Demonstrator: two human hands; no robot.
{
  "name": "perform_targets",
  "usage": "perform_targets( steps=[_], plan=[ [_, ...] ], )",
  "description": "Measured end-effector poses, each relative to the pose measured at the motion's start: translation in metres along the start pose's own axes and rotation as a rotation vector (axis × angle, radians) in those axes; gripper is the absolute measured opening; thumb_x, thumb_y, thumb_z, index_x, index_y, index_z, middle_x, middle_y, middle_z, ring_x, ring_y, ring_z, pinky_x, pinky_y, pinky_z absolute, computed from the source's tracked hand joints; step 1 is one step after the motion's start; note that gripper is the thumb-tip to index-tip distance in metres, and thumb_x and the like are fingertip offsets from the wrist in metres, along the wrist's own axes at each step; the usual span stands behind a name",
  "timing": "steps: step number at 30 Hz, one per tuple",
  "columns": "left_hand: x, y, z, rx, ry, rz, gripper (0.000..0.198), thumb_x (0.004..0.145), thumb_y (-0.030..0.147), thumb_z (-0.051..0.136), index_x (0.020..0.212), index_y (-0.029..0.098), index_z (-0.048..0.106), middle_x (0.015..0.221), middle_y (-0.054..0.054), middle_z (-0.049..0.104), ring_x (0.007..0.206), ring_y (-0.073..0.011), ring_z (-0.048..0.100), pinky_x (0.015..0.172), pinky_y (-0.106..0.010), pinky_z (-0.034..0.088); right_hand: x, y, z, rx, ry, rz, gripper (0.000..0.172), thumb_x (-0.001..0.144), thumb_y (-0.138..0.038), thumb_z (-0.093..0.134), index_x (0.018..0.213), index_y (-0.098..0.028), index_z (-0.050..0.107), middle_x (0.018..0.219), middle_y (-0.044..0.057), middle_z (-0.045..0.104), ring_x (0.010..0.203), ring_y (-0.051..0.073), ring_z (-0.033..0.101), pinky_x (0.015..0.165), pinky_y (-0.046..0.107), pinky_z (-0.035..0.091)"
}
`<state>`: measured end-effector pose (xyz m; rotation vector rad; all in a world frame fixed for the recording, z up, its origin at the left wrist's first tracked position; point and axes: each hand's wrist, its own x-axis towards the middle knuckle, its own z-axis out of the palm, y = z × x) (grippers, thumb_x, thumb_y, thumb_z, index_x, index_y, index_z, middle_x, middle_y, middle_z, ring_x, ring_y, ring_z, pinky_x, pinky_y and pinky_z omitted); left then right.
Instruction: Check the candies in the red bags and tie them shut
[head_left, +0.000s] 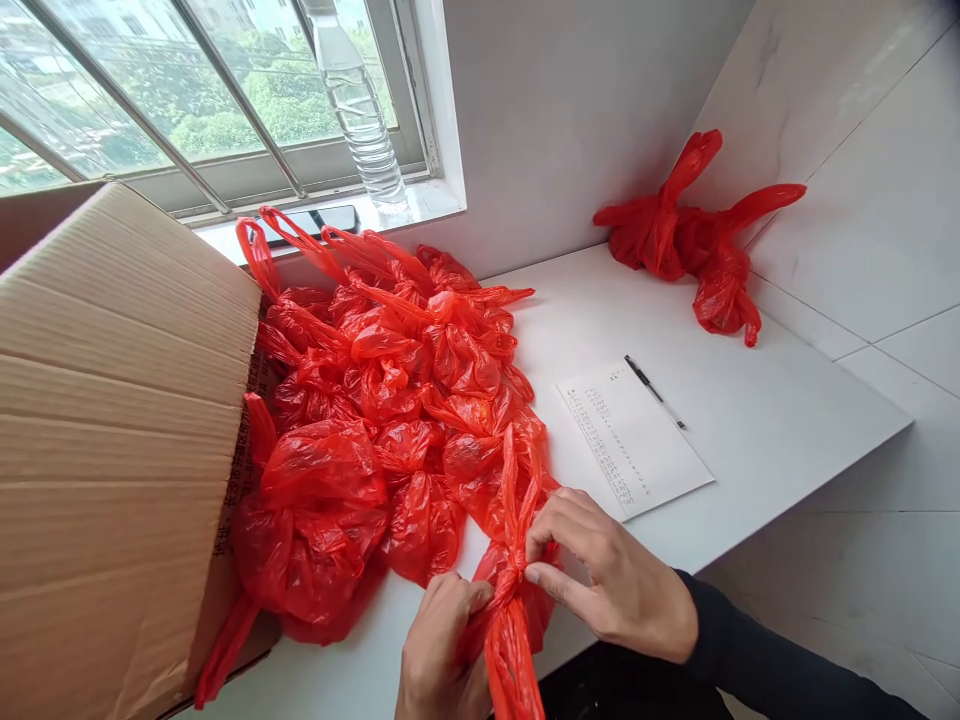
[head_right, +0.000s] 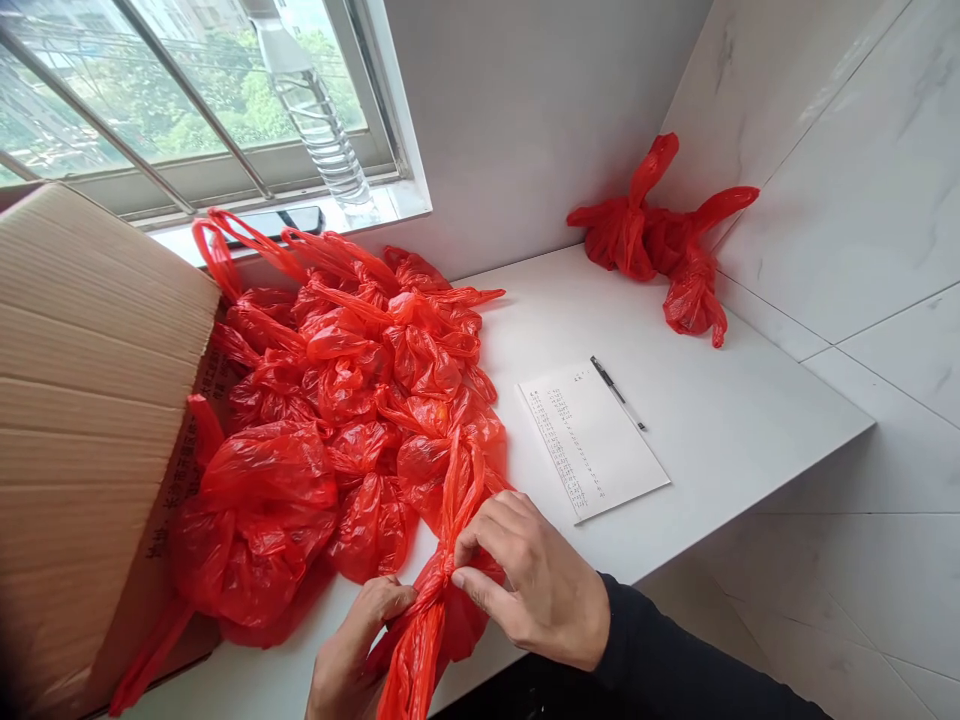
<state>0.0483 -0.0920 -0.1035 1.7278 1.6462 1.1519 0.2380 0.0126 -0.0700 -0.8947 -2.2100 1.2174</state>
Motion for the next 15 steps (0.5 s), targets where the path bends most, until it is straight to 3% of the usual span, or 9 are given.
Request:
perform_targets(
  steps=[15],
  plan=[
    [-0.005,-0.005,-0.013,0.124,-0.095,-0.046,0.015,0.091,0.021,0.062,0.077,0.022,0.057,0.065,0.002,0.051,0.063,-0.0137,0.049,0.061,-0.023,0.044,-0.009,0.012,-0.011,-0.051,0.043,0.135,0.015,0.094,-0.016,0.058,0.083,-0.022,0.048,0.083,-0.001,0.058,0.079,0.018,0.051,0.079,0.036,0.04]
  ],
)
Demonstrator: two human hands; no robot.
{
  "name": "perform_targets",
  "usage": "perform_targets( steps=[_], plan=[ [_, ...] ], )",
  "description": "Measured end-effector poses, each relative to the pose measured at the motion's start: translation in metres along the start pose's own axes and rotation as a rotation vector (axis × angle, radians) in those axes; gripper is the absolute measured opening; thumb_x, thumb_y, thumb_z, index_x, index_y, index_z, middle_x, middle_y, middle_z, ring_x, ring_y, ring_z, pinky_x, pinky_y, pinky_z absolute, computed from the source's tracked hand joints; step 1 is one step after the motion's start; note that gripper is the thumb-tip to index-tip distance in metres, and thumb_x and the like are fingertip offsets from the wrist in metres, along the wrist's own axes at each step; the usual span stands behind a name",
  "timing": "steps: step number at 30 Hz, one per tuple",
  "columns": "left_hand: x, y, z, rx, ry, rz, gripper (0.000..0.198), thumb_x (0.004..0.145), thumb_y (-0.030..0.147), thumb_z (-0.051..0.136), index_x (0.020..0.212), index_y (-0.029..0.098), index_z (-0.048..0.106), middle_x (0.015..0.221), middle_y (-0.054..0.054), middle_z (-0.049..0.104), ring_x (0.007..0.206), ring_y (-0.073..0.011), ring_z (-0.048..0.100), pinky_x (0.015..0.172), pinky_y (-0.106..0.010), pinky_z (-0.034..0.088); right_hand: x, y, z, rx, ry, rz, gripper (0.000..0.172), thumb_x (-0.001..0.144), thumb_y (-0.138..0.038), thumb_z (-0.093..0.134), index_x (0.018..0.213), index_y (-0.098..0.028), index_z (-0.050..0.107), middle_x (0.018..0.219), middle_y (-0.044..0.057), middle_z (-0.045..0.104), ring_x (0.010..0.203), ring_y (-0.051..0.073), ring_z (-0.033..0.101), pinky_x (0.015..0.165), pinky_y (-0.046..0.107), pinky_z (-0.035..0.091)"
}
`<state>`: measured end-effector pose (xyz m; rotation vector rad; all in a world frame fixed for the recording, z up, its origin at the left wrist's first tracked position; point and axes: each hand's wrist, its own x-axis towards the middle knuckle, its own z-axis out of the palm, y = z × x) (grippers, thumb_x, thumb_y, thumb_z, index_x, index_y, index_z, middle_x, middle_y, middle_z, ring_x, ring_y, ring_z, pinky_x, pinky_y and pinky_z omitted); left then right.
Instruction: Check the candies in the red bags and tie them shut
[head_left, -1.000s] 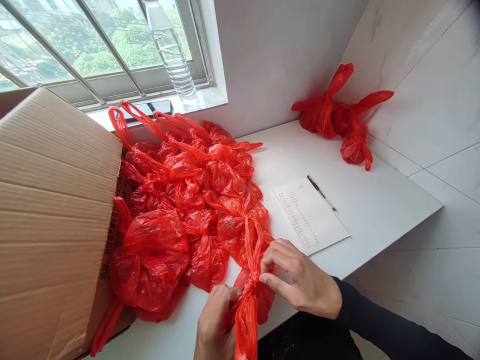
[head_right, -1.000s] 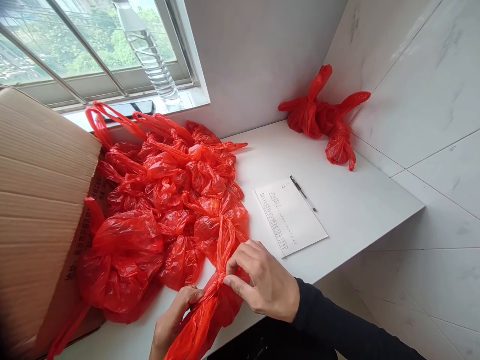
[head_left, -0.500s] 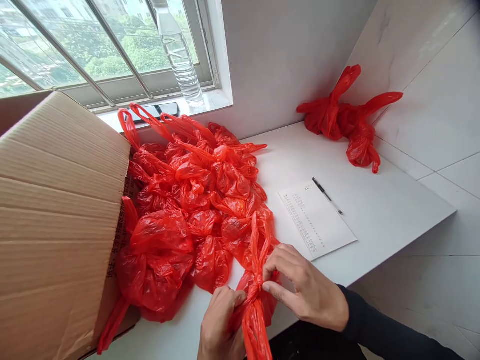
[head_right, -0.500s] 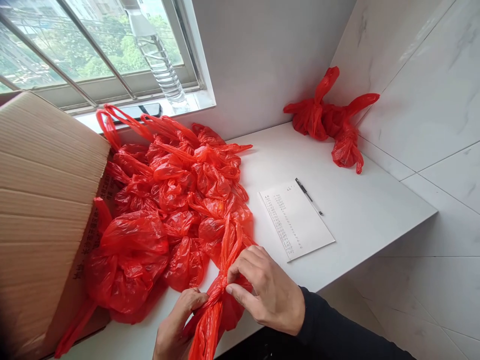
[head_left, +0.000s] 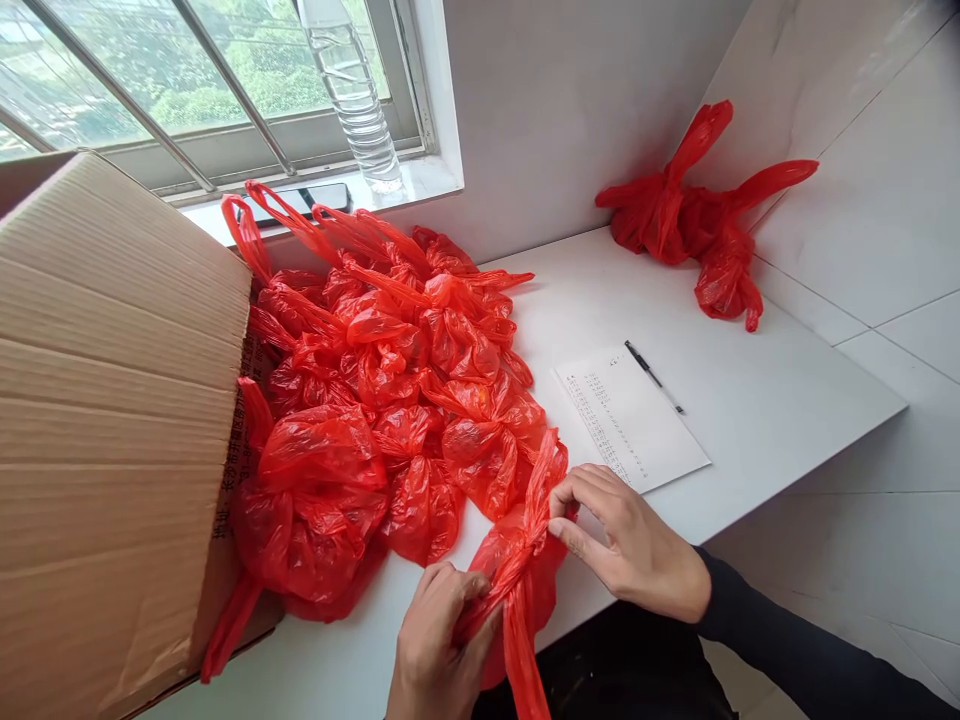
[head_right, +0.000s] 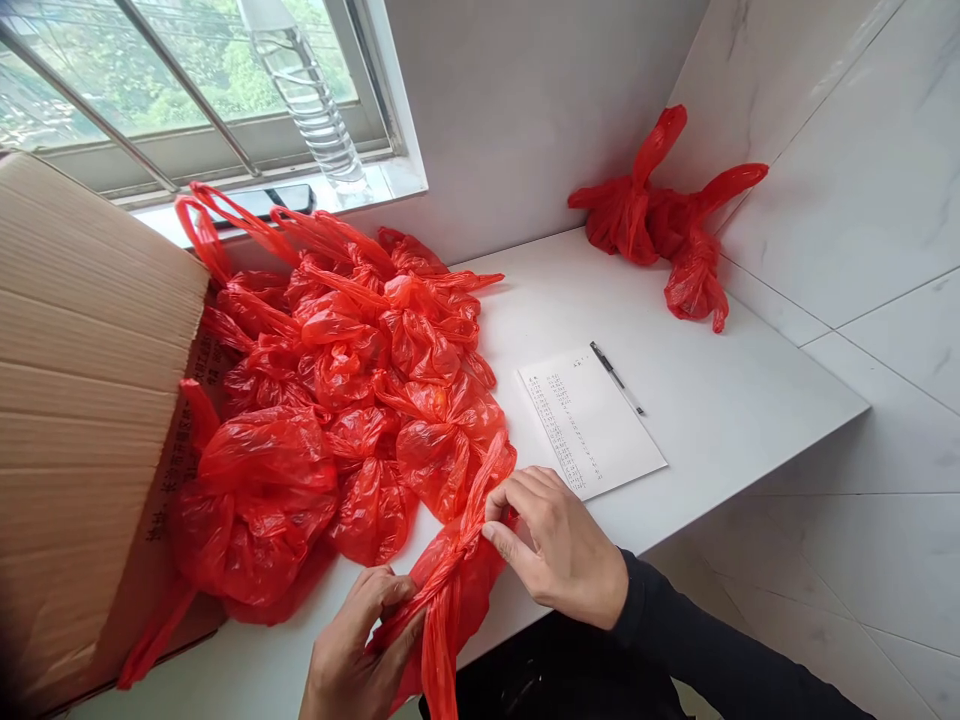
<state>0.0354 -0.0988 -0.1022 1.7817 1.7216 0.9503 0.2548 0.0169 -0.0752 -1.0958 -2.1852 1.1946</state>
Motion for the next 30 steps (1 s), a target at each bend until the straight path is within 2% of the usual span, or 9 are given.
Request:
perform_targets(
  steps=[6,10,13,15,21,23,26,28,30],
  plan=[
    [-0.009,-0.008,-0.004,-0.035,0.083,-0.118,0.014,0.093,0.025,0.061,0.079,0.022,0.056,0.069,0.002,0.052,0.063,-0.0127,0.05,0.06,-0.023,0.043,0.0,0.009,-0.007,-0.01,0.051,0.08,0.014,0.097,-0.02,0.052,0.084,-0.023,0.048,0.085,0.0,0.057,0.081,0.019,0.052,0.078,0.037,0.04],
    [-0.008,-0.003,-0.009,-0.003,0.159,-0.046,0.007,0.09,0.021,0.064,0.094,0.023,0.059,0.082,0.001,0.059,0.074,-0.0131,0.058,0.07,-0.022,0.049,0.002,0.007,-0.01,0.058,0.052,0.044,0.008,0.095,-0.017,0.054,0.098,-0.024,0.053,0.092,0.0,0.059,0.089,0.019,0.055,0.085,0.037,0.041],
    [-0.001,0.005,-0.009,0.053,0.175,0.009,0.031,0.09,0.019,0.065,0.119,0.024,0.058,0.107,-0.004,0.062,0.098,-0.0163,0.063,0.087,-0.026,0.051,0.006,0.0,-0.006,0.063,0.024,-0.01,0.023,0.093,-0.024,0.063,0.115,-0.026,0.056,0.089,-0.002,0.059,0.087,0.019,0.056,0.088,0.038,0.041],
    [0.003,0.01,-0.007,0.079,0.145,0.033,0.039,0.09,0.019,0.066,0.127,0.025,0.056,0.113,-0.006,0.061,0.103,-0.0172,0.063,0.089,-0.028,0.052,0.009,-0.003,0.0,0.041,-0.017,-0.048,0.02,0.093,-0.032,0.067,0.112,-0.026,0.062,0.085,-0.002,0.059,0.083,0.019,0.055,0.086,0.039,0.041],
    [0.013,0.015,0.0,0.137,0.063,0.128,0.028,0.088,0.014,0.068,0.113,0.025,0.063,0.098,-0.003,0.061,0.09,-0.0149,0.061,0.08,-0.028,0.052,0.009,-0.007,0.008,0.033,-0.064,-0.079,0.004,0.093,-0.025,0.067,0.093,-0.023,0.064,0.087,0.0,0.062,0.086,0.018,0.056,0.085,0.038,0.042],
    [0.014,0.016,0.0,0.119,0.061,0.115,0.021,0.089,0.013,0.066,0.105,0.025,0.063,0.091,-0.001,0.062,0.085,-0.0144,0.06,0.077,-0.027,0.05,0.008,-0.006,0.005,0.04,-0.061,-0.059,0.006,0.094,-0.02,0.063,0.089,-0.023,0.061,0.086,-0.001,0.061,0.086,0.018,0.055,0.084,0.037,0.042],
    [0.009,0.014,-0.004,0.032,0.127,0.001,0.01,0.091,0.016,0.063,0.095,0.025,0.061,0.086,0.002,0.063,0.081,-0.0137,0.06,0.076,-0.025,0.049,0.006,0.0,-0.002,0.045,-0.009,0.005,0.01,0.097,-0.019,0.057,0.087,-0.023,0.056,0.086,-0.001,0.06,0.084,0.018,0.054,0.082,0.036,0.042],
    [0.002,0.01,-0.008,-0.02,0.208,-0.162,0.003,0.092,0.025,0.063,0.093,0.026,0.06,0.086,0.003,0.064,0.082,-0.0134,0.061,0.078,-0.024,0.048,0.005,0.005,-0.008,0.05,0.044,0.055,0.013,0.099,-0.022,0.052,0.086,-0.023,0.053,0.086,0.0,0.058,0.084,0.018,0.053,0.081,0.036,0.042],
    [-0.004,0.005,-0.011,-0.072,0.267,-0.335,0.008,0.093,0.034,0.062,0.093,0.026,0.061,0.088,0.003,0.065,0.084,-0.014,0.063,0.08,-0.024,0.049,0.004,0.01,-0.013,0.075,0.077,0.097,0.011,0.101,-0.024,0.049,0.09,-0.024,0.052,0.09,0.0,0.058,0.087,0.019,0.055,0.082,0.035,0.043]
  ],
)
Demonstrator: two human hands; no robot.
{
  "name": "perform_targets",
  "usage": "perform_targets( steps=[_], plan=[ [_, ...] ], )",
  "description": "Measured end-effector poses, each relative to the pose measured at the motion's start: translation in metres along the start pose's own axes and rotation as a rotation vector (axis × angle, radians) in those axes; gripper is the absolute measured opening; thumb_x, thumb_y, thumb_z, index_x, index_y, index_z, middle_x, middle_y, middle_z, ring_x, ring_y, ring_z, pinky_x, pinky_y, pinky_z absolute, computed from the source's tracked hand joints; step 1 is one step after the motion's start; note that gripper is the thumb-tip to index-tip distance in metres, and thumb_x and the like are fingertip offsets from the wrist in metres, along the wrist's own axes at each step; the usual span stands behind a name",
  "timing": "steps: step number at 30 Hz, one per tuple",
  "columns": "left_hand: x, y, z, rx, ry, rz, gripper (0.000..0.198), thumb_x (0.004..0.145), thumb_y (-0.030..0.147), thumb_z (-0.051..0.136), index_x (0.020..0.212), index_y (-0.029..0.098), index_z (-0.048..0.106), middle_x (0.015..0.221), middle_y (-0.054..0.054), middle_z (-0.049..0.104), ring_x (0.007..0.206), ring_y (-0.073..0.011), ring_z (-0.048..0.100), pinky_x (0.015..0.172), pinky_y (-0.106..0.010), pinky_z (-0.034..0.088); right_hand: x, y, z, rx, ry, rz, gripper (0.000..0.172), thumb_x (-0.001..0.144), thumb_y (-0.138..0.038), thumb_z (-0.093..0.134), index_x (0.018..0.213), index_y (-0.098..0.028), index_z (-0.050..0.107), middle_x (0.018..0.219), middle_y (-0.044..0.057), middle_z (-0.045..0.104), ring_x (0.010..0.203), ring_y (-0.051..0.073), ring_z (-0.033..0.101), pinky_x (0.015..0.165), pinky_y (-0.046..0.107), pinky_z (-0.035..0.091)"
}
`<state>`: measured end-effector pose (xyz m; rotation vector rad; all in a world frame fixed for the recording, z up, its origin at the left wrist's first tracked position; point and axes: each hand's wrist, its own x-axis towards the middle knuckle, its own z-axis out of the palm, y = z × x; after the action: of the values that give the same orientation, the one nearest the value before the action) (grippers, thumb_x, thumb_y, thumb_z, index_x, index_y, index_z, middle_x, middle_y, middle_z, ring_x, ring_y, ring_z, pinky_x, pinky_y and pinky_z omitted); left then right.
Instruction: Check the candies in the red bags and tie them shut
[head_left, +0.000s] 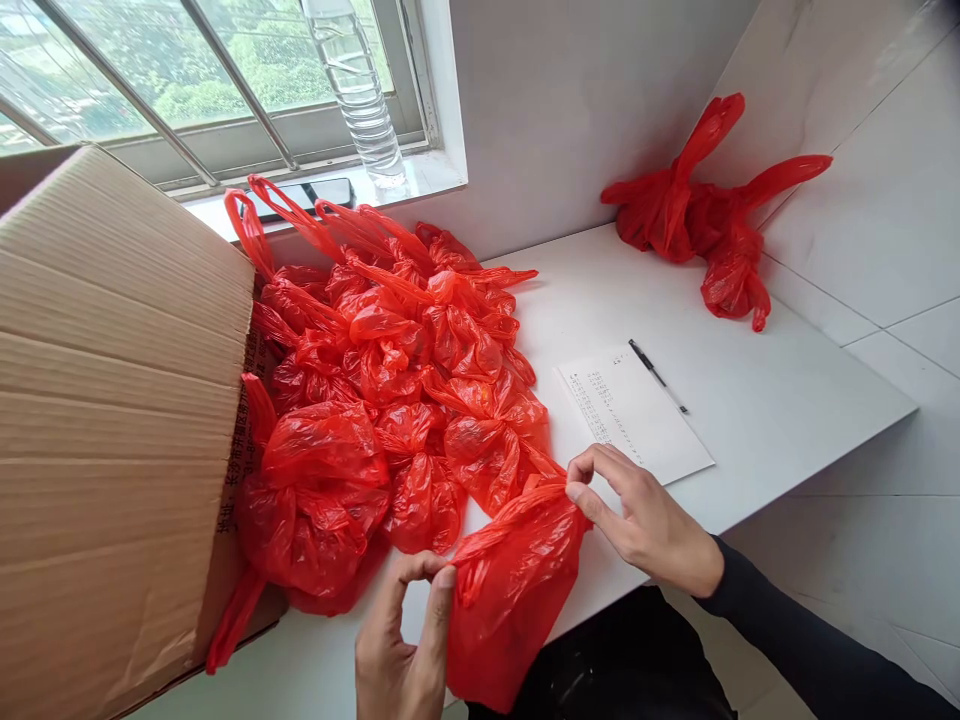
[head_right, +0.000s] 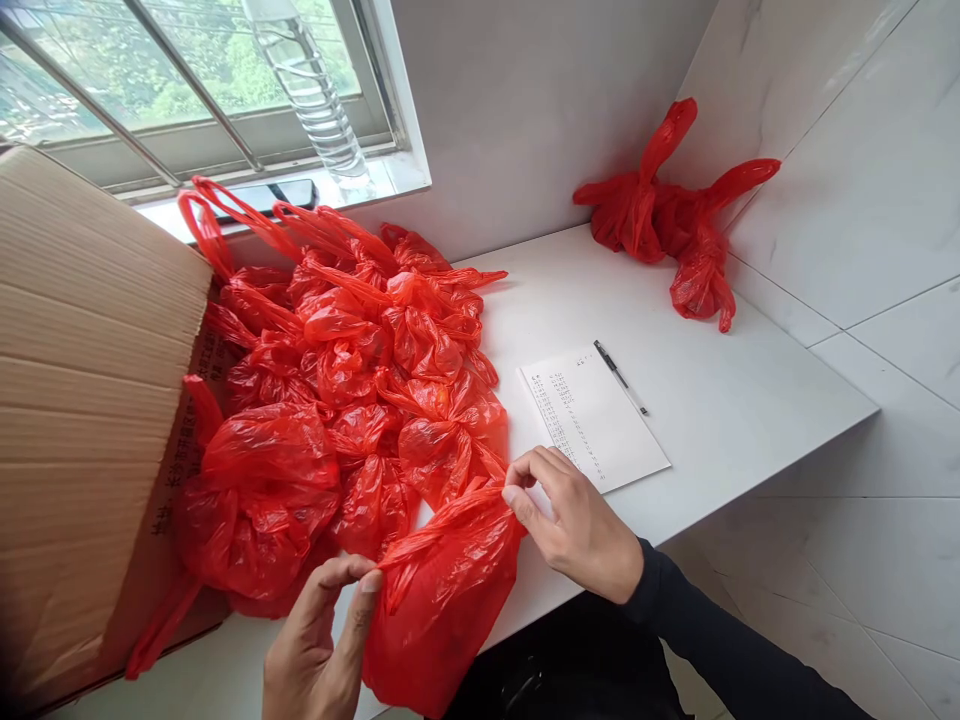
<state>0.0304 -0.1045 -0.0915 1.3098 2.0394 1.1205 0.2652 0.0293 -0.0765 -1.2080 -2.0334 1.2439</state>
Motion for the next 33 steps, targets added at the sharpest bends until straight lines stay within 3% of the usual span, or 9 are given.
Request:
perform_targets(
  steps=[3,6,10,13,16,19,24,27,33],
  plan=[
    [-0.002,0.002,0.0,-0.043,0.027,-0.114,0.022,0.09,0.043,0.063,0.105,0.028,0.063,0.103,0.0,0.067,0.098,-0.0182,0.065,0.09,-0.029,0.05,-0.001,0.0,-0.001,0.078,-0.002,0.031,0.007,0.1,-0.023,0.049,0.102,-0.025,0.055,0.101,0.0,0.061,0.097,0.018,0.057,0.089,0.034,0.043],
    [0.0,0.016,0.007,0.001,-0.013,-0.001,0.037,0.085,0.041,0.071,0.119,0.03,0.062,0.117,-0.002,0.065,0.108,-0.0212,0.062,0.096,-0.033,0.049,-0.002,-0.007,0.004,0.122,-0.04,0.017,0.021,0.095,-0.027,0.06,0.116,-0.028,0.057,0.108,-0.001,0.063,0.102,0.018,0.057,0.093,0.033,0.043],
    [0.004,0.03,0.011,-0.009,-0.055,0.085,0.012,0.088,0.033,0.067,0.1,0.028,0.068,0.096,0.0,0.068,0.09,-0.0165,0.064,0.083,-0.026,0.05,-0.003,-0.017,0.008,0.112,-0.092,0.023,0.014,0.094,-0.037,0.065,0.102,-0.026,0.064,0.093,-0.002,0.063,0.085,0.016,0.057,0.081,0.031,0.043],
    [0.003,0.027,0.004,-0.123,0.06,-0.147,0.019,0.088,0.043,0.067,0.094,0.025,0.07,0.09,0.001,0.069,0.083,-0.0144,0.063,0.078,-0.021,0.05,-0.005,-0.016,0.005,0.174,-0.018,0.077,0.019,0.101,-0.039,0.052,0.092,-0.024,0.06,0.081,-0.002,0.058,0.074,0.015,0.052,0.073,0.031,0.041],
    [0.001,0.015,-0.005,-0.325,0.234,-0.423,0.034,0.079,0.055,0.073,0.092,0.024,0.07,0.09,0.001,0.069,0.086,-0.0138,0.062,0.075,-0.016,0.051,-0.01,-0.01,0.0,0.361,0.037,0.16,0.023,0.104,-0.044,0.046,0.096,-0.024,0.053,0.08,-0.002,0.056,0.073,0.015,0.052,0.07,0.03,0.043],
    [0.0,0.01,-0.009,-0.529,0.335,-0.527,0.037,0.075,0.056,0.077,0.091,0.023,0.07,0.093,0.001,0.069,0.09,-0.0136,0.062,0.077,-0.014,0.052,-0.014,-0.006,-0.005,0.551,-0.001,0.201,0.022,0.103,-0.046,0.047,0.103,-0.025,0.051,0.087,-0.001,0.06,0.076,0.016,0.057,0.071,0.03,0.048],
    [-0.001,0.048,-0.004,-0.599,0.293,-0.435,0.041,0.081,0.052,0.072,0.112,0.025,0.069,0.113,-0.003,0.069,0.113,-0.022,0.062,0.093,-0.024,0.051,-0.02,-0.014,-0.008,0.519,-0.048,0.167,0.024,0.097,-0.047,0.058,0.098,-0.023,0.055,0.093,0.001,0.062,0.084,0.018,0.06,0.081,0.031,0.05],
    [-0.001,0.074,-0.001,-0.415,0.276,-0.347,0.056,0.073,0.057,0.076,0.118,0.026,0.065,0.107,-0.004,0.069,0.102,-0.0221,0.065,0.089,-0.027,0.052,-0.023,-0.021,-0.006,0.482,-0.082,0.185,0.026,0.096,-0.048,0.059,0.101,-0.023,0.056,0.092,0.0,0.061,0.083,0.018,0.059,0.076,0.03,0.05],
    [-0.001,0.069,-0.005,-0.229,0.177,-0.202,0.037,0.077,0.046,0.076,0.105,0.024,0.065,0.098,-0.004,0.069,0.083,-0.0183,0.068,0.074,-0.026,0.057,-0.032,-0.029,-0.006,0.405,-0.044,0.136,0.03,0.101,-0.044,0.052,0.083,-0.021,0.056,0.073,-0.002,0.053,0.065,0.013,0.05,0.062,0.026,0.045]
  ],
)
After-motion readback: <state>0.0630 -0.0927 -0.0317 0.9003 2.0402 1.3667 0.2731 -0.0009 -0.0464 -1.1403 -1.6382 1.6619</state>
